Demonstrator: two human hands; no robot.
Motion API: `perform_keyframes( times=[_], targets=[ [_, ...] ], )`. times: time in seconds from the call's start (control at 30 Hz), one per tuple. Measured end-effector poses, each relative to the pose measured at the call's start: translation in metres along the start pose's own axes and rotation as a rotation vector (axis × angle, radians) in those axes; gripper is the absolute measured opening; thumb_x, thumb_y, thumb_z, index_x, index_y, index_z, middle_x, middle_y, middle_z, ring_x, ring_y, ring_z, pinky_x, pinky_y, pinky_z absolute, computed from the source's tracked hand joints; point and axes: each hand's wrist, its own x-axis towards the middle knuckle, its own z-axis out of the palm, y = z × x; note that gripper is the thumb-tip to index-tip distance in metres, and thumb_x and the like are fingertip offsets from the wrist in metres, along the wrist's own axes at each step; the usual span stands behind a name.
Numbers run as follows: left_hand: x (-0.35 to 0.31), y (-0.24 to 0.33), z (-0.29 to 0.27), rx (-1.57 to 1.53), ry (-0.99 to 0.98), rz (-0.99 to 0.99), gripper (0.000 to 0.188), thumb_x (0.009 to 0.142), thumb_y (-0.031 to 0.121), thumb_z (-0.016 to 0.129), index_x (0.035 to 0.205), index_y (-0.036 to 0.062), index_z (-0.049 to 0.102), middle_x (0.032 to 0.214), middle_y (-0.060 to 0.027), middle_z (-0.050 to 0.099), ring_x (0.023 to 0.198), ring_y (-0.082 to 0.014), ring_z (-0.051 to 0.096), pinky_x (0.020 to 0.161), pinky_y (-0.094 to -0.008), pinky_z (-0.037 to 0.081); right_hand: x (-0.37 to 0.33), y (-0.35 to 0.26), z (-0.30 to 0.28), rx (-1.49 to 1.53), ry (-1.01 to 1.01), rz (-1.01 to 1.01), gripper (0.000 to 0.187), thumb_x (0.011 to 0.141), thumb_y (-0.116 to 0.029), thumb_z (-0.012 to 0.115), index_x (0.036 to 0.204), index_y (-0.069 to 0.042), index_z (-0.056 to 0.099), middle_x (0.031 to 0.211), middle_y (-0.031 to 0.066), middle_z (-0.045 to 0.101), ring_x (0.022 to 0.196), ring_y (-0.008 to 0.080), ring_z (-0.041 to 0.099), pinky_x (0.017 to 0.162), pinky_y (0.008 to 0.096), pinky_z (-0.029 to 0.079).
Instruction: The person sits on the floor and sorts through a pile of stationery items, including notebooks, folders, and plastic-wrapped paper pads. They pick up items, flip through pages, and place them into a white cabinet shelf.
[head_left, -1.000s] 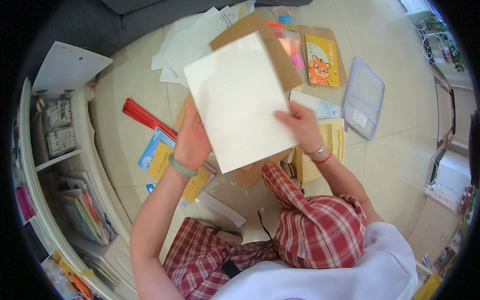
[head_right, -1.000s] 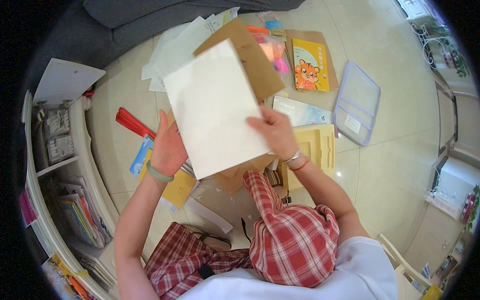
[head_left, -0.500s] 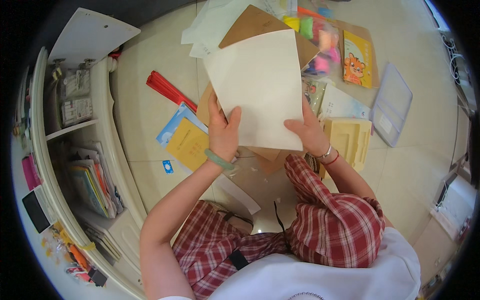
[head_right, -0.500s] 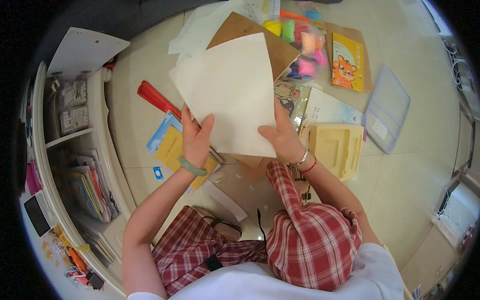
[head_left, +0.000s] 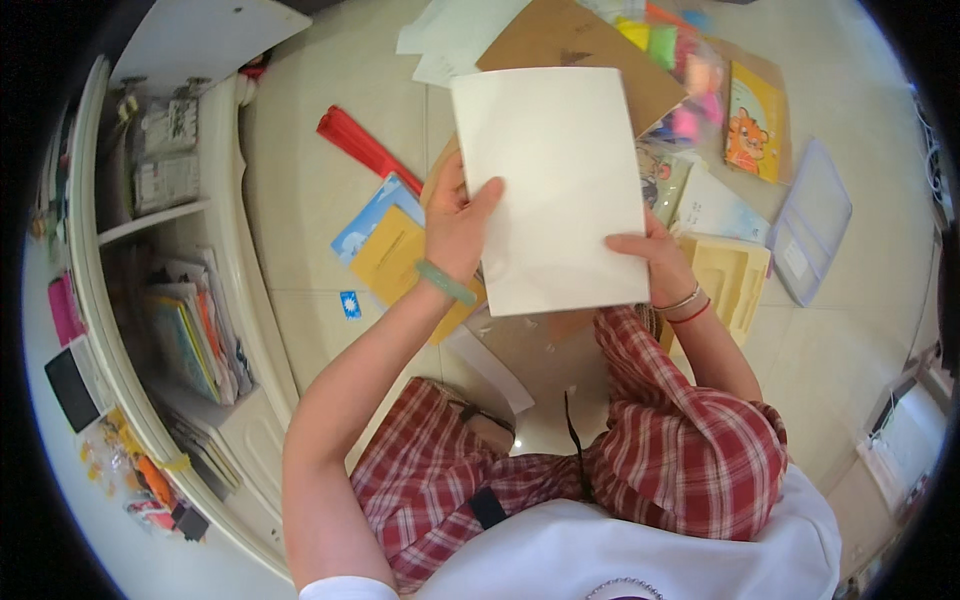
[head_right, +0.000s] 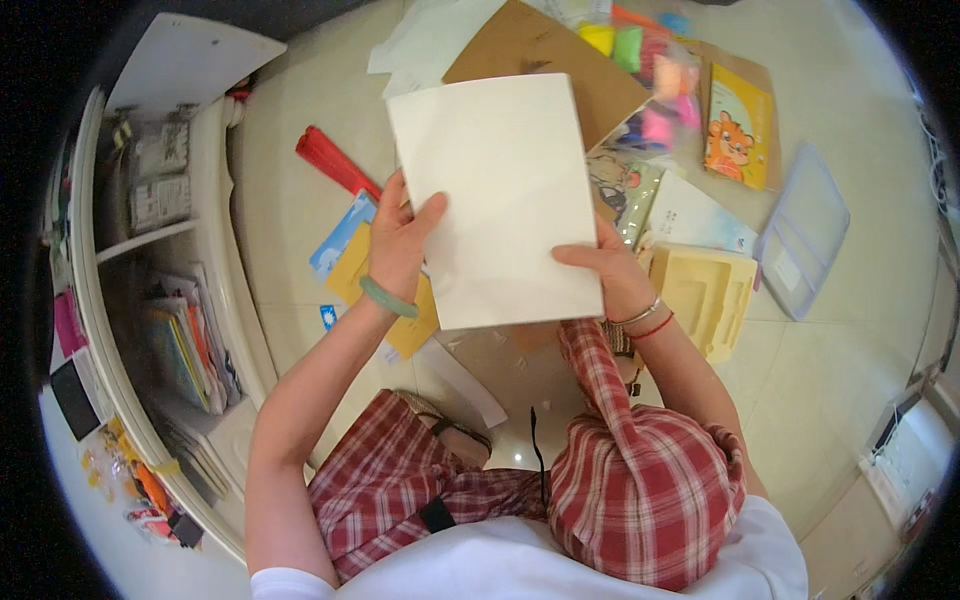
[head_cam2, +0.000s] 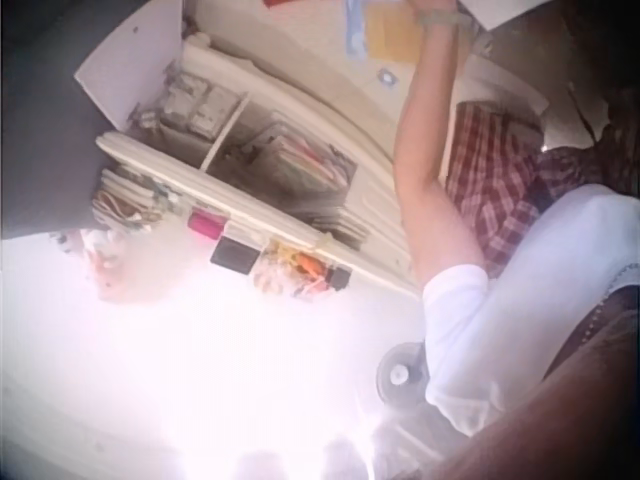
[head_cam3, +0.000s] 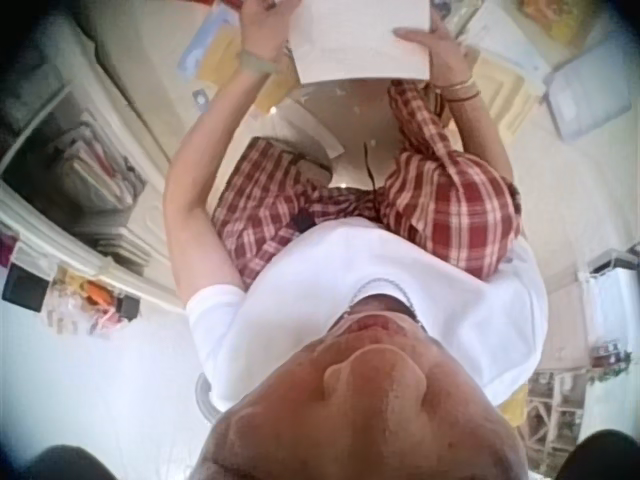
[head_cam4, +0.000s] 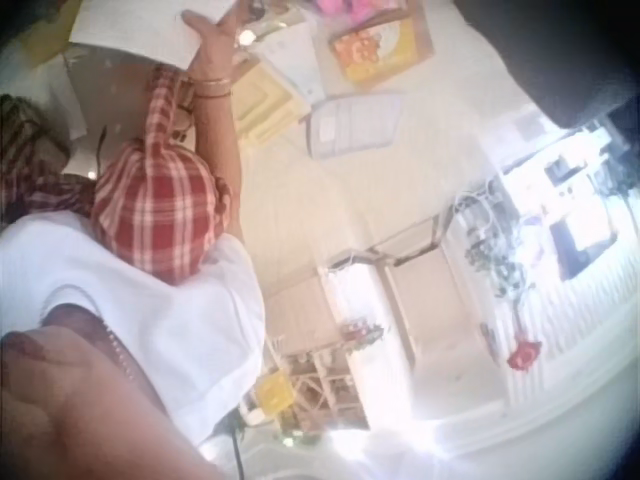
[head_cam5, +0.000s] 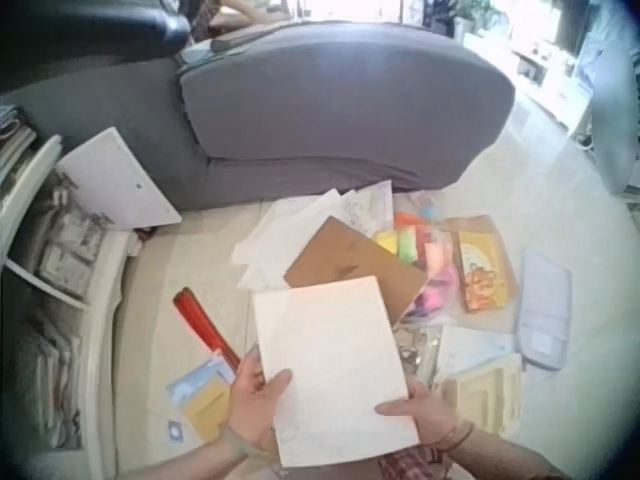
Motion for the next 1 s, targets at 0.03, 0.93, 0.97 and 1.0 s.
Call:
perform_keyframes(
  times=[0.03, 0.93, 0.97, 1.0],
  targets=[
    [-0.005, -0.003, -0.001, -0.028, -0.04, 0.005, 0.045, 0.089, 0.001, 0.052, 0.132, 0.006, 0.038, 0.11, -0.0081, 0.06, 0.093, -0.0128, 0.059, 0.077, -0.0264, 0.051, 0.0, 0.002, -0.003, -0.002, 0.032, 0.039, 0.057, 0.08, -0.002, 0.062, 0.132, -0.002, 0.039, 0.116, 0.0112, 0.057, 0.1, 0.0197, 0.059, 0.083, 0.0316, 0.05],
    [-0.077, -0.025, -0.026, 1.359, -0.64, 0.492, 0.085, 0.069, 0.033, 0.075, 0.139, 0.0117, 0.032, 0.145, -0.0225, 0.022, 0.133, -0.0406, 0.024, 0.102, -0.0462, 0.034, 0.018, 0.031, 0.035, -0.125, 0.058, 0.145, 0.036, 0.09, -0.017, 0.057, 0.12, 0.001, 0.05, 0.11, 0.0081, 0.06, 0.095, 0.0174, 0.06, 0.079, 0.0309, 0.051],
    [-0.078, -0.027, -0.022, 1.521, -0.635, 0.573, 0.073, 0.076, 0.025, 0.069, 0.138, 0.0129, 0.034, 0.141, -0.0218, 0.03, 0.13, -0.0368, 0.033, 0.098, -0.0428, 0.039, 0.018, 0.029, 0.03, -0.126, 0.07, 0.146, 0.036, 0.09, -0.017, 0.058, 0.12, 0.001, 0.05, 0.11, 0.0083, 0.06, 0.096, 0.0177, 0.06, 0.08, 0.0315, 0.051],
    [-0.07, -0.032, -0.024, 1.446, -0.646, 0.588, 0.069, 0.077, 0.022, 0.067, 0.137, 0.0125, 0.035, 0.138, -0.0213, 0.035, 0.126, -0.0353, 0.038, 0.095, -0.041, 0.042, 0.02, 0.027, 0.023, -0.126, 0.082, 0.147, 0.036, 0.089, -0.017, 0.058, 0.12, 0.001, 0.05, 0.111, 0.0086, 0.06, 0.097, 0.0179, 0.059, 0.08, 0.0322, 0.051]
  ],
)
